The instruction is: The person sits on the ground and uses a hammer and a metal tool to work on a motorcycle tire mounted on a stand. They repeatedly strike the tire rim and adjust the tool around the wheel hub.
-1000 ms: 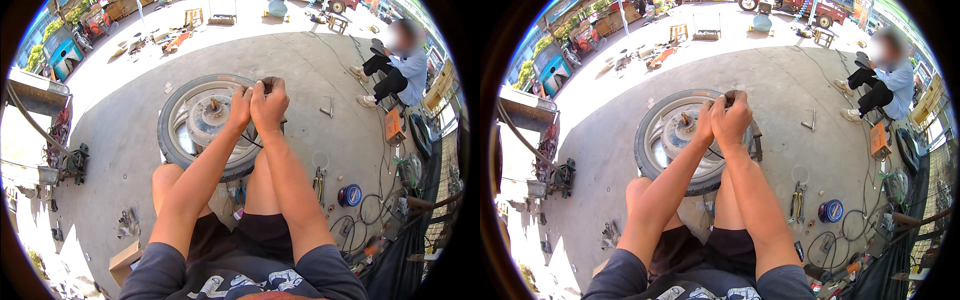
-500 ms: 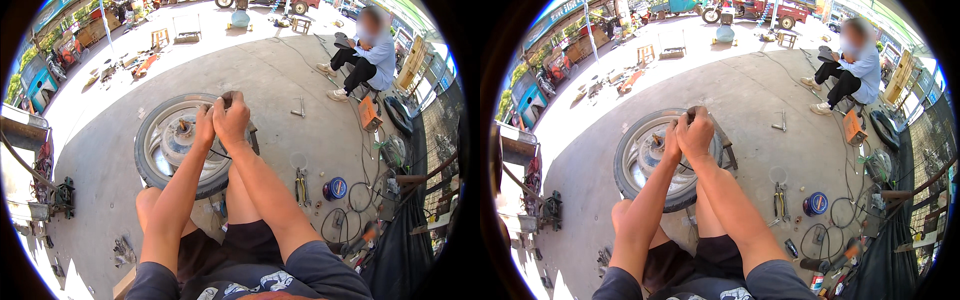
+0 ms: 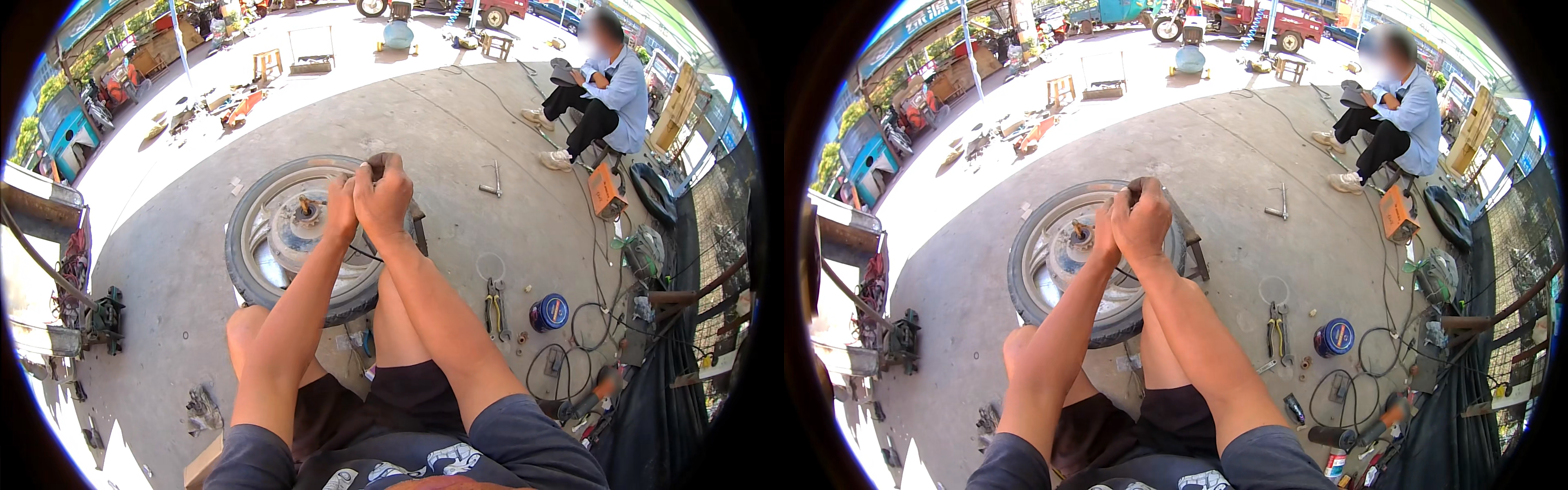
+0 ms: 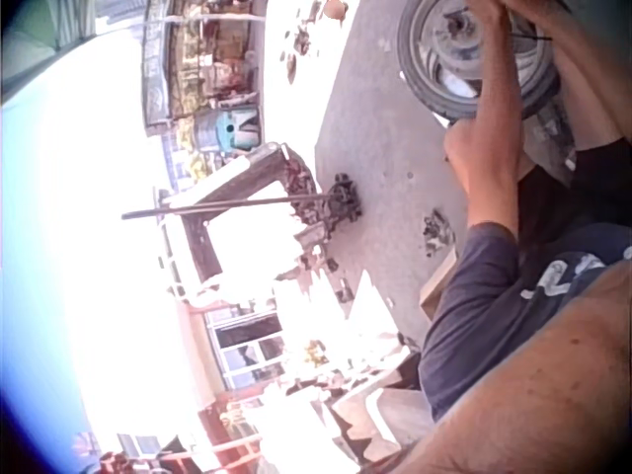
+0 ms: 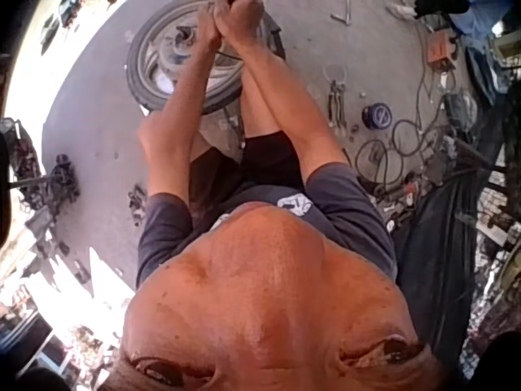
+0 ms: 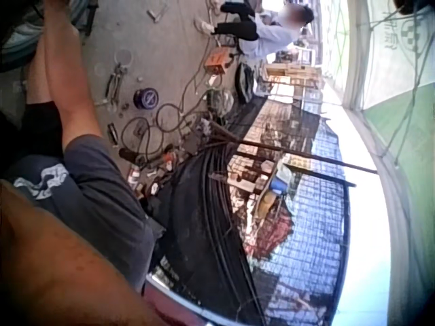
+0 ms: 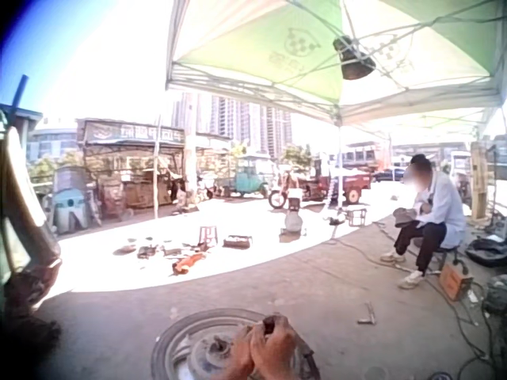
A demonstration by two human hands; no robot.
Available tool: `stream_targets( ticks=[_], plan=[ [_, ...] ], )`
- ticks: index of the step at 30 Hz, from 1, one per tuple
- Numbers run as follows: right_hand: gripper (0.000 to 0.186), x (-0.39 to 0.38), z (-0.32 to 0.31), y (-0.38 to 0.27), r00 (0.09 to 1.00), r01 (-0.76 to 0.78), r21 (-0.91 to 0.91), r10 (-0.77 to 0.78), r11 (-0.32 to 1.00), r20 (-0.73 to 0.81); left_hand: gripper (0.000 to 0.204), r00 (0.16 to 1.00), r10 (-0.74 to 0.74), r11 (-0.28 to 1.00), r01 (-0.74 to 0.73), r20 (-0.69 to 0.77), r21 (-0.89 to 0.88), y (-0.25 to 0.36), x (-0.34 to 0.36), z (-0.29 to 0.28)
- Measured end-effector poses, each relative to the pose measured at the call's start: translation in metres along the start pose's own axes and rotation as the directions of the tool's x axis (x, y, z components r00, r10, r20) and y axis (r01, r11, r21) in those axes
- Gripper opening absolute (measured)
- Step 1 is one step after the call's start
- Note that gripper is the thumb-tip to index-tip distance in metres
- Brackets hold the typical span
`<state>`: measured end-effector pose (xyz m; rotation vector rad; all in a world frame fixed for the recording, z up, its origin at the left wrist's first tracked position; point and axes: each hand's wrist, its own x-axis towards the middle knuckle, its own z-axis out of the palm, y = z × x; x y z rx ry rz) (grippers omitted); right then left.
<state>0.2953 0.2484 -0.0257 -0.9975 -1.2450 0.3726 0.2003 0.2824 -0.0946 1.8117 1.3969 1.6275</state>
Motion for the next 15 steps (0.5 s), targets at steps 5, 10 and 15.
stream_targets(
  ticks=[5, 10, 15],
  plan=[
    [0.013, 0.002, 0.001, -0.001, 1.0, 0.018, 0.021, -0.018, 1.0, 0.005, 0.034, 0.994, -0.039, 0.996, 0.031, -0.1, -0.08, 0.017, -0.01, 0.012],
    [0.013, 0.003, -0.001, -0.014, 0.999, 0.002, 0.0, -0.002, 1.0, 0.035, 0.04, 0.974, -0.128, 0.988, 0.109, 0.186, 0.106, 0.005, 0.008, -0.017],
    [0.013, 0.006, -0.006, -0.025, 1.0, -0.008, -0.031, 0.008, 0.999, 0.02, 0.038, 0.939, -0.319, 0.88, 0.344, 0.131, -0.327, 0.037, 0.005, -0.011]
  ],
)
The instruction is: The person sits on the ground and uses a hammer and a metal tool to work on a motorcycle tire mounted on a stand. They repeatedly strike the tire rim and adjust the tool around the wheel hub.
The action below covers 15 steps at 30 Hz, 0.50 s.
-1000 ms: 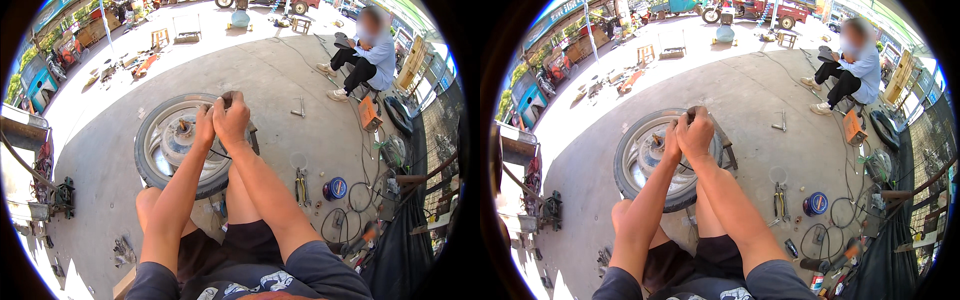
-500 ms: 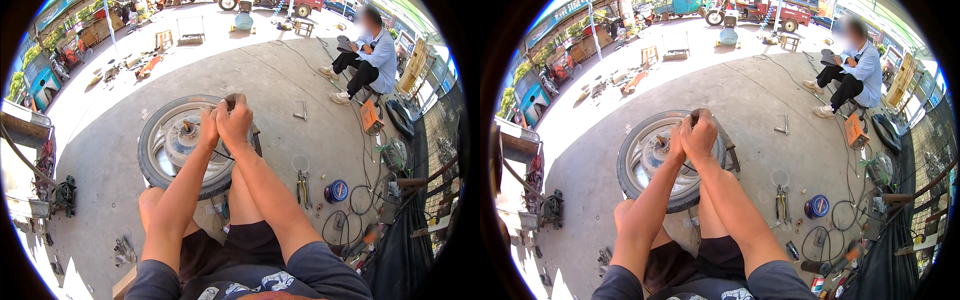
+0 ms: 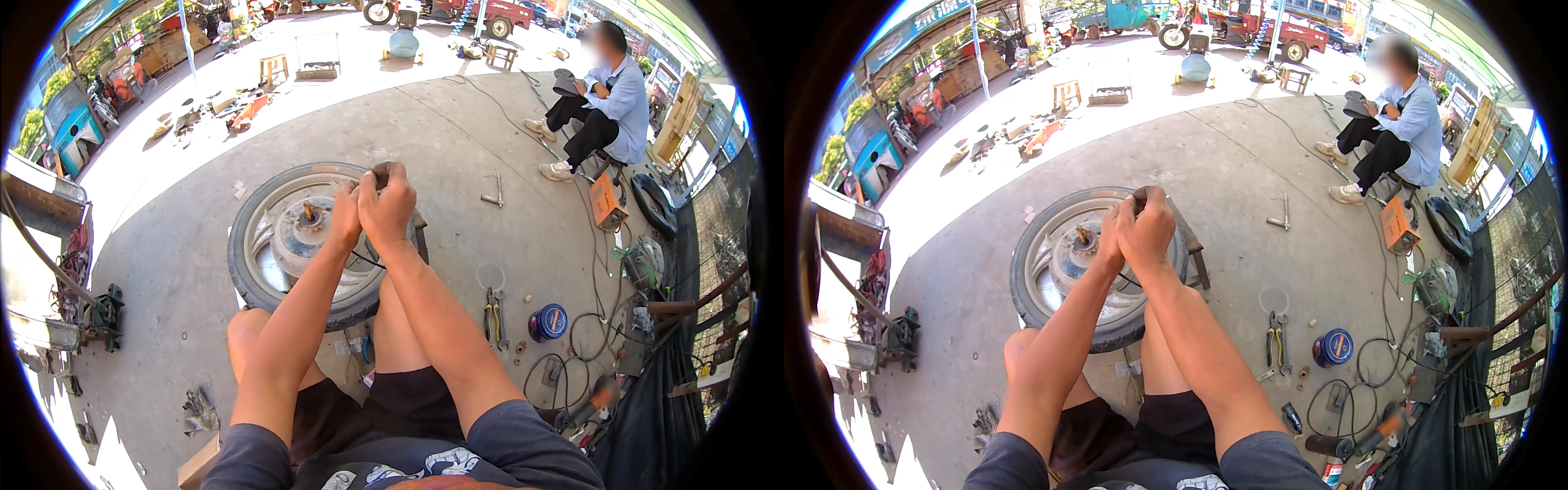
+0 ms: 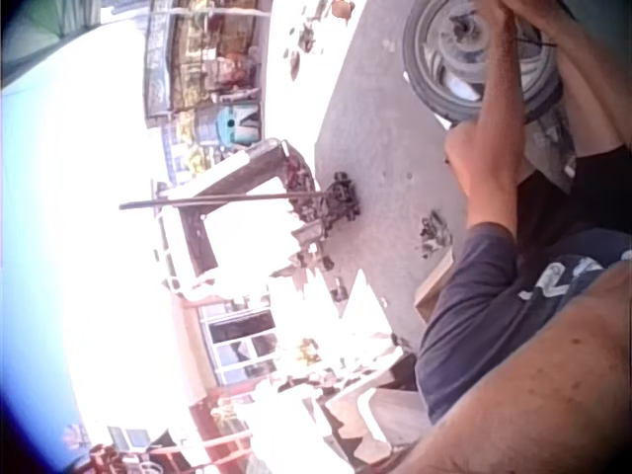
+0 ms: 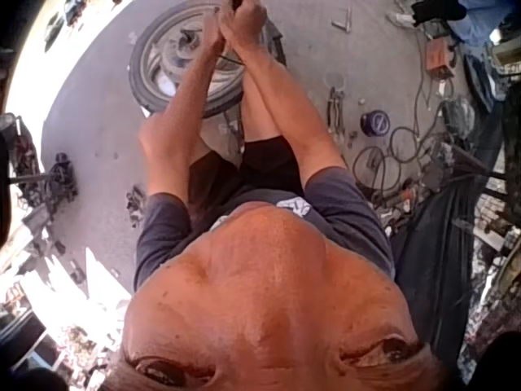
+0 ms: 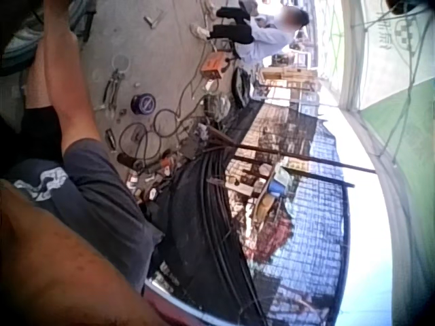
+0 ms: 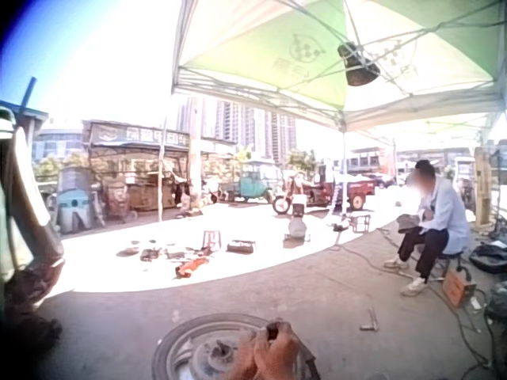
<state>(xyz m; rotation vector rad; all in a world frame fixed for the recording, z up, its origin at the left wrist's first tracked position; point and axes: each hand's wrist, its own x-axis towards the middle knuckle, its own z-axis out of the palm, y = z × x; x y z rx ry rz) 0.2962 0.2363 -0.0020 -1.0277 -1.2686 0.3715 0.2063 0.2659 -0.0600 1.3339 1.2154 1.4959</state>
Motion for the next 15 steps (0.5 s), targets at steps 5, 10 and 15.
stream_targets(
  ticks=[5, 10, 15],
  plan=[
    [0.013, -0.005, 0.004, -0.002, 1.0, -0.015, 0.04, 0.014, 0.999, 0.02, 0.032, 0.96, 0.009, 0.993, -0.042, -0.28, -0.113, -0.016, -0.009, 0.011],
    [0.013, -0.009, 0.001, -0.005, 1.0, -0.024, 0.017, 0.024, 1.0, 0.013, 0.026, 0.844, 0.535, 0.639, -0.428, 0.03, 0.639, -0.022, -0.01, -0.006],
    [0.013, -0.009, 0.005, -0.002, 1.0, 0.007, 0.013, -0.007, 1.0, -0.008, 0.029, 0.925, 0.378, 0.829, -0.36, 0.046, 0.428, -0.02, 0.001, -0.01]
  ],
)
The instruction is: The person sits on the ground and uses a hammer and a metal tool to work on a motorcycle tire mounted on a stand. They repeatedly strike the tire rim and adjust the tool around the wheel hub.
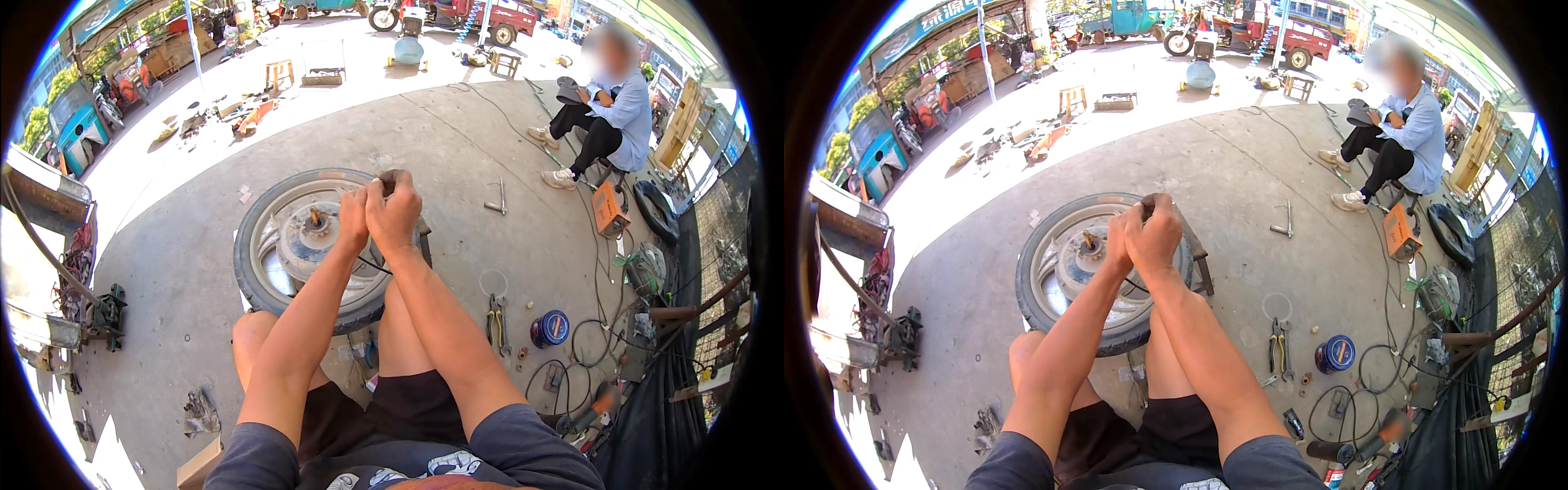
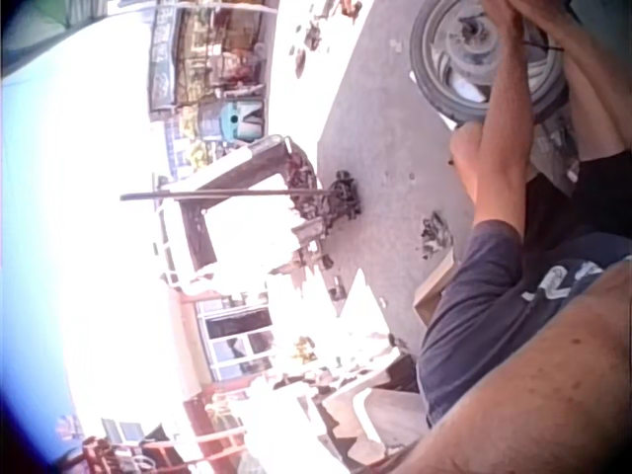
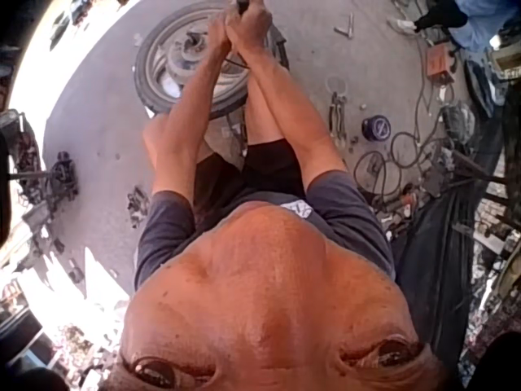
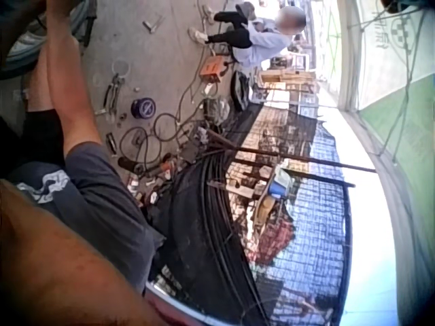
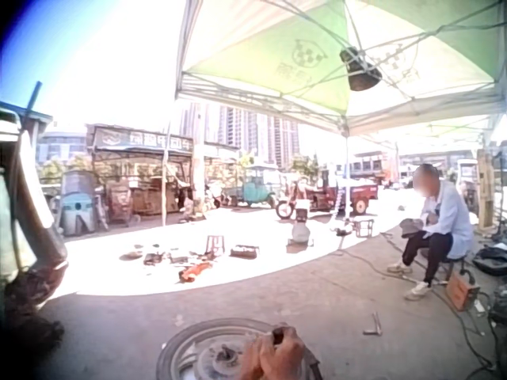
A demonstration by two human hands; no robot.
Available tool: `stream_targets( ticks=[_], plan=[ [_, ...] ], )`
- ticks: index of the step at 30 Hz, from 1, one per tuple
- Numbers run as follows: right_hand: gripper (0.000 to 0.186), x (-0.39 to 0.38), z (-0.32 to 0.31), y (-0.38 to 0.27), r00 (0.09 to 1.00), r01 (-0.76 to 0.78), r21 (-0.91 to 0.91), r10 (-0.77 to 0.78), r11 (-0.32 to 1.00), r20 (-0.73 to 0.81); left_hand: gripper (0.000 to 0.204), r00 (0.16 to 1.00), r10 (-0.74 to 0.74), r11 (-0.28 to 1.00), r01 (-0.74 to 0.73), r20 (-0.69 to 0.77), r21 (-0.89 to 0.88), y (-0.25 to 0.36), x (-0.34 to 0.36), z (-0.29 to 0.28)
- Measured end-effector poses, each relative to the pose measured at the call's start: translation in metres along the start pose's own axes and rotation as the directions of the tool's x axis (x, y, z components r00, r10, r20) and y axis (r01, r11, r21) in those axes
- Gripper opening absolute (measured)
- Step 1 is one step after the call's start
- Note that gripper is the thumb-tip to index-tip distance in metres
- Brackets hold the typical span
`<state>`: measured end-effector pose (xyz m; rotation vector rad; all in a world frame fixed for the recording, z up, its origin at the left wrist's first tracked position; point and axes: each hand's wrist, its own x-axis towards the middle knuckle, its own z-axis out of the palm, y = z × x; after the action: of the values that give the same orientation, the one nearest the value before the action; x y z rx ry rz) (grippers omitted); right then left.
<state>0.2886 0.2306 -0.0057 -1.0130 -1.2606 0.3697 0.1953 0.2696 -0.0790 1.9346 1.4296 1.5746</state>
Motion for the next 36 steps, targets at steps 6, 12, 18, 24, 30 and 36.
stream_targets(
  ticks=[6, 12, 18, 24, 30, 36],
  plan=[
    [0.015, 0.011, -0.001, 0.003, 1.0, -0.003, -0.019, 0.003, 1.0, 0.006, 0.032, 0.957, -0.281, 0.91, 0.24, -0.077, -0.339, -0.006, -0.001, 0.02],
    [0.014, 0.007, -0.003, 0.002, 1.0, -0.023, 0.003, 0.023, 1.0, 0.012, 0.04, 0.914, -0.394, 0.878, 0.405, 0.096, -0.255, -0.005, 0.004, 0.006],
    [0.014, -0.001, 0.004, -0.006, 1.0, 0.002, 0.017, -0.002, 1.0, 0.021, 0.036, 0.964, -0.267, 0.928, 0.256, -0.003, -0.271, -0.02, -0.001, 0.002],
    [0.016, 0.005, -0.003, 0.005, 1.0, 0.016, -0.023, -0.015, 1.0, 0.014, 0.038, 0.99, 0.046, 0.998, -0.039, -0.134, 0.051, 0.0, -0.007, 0.017],
    [0.015, 0.003, -0.002, 0.013, 1.0, 0.008, -0.065, -0.007, 0.998, 0.016, 0.038, 0.864, -0.435, 0.789, 0.502, 0.255, -0.355, 0.018, 0.011, -0.014],
    [0.016, 0.003, 0.002, 0.008, 0.999, 0.026, -0.041, -0.025, 0.999, 0.026, 0.026, 0.897, -0.42, 0.875, 0.362, -0.133, -0.322, 0.0, -0.008, 0.011]
  ],
)
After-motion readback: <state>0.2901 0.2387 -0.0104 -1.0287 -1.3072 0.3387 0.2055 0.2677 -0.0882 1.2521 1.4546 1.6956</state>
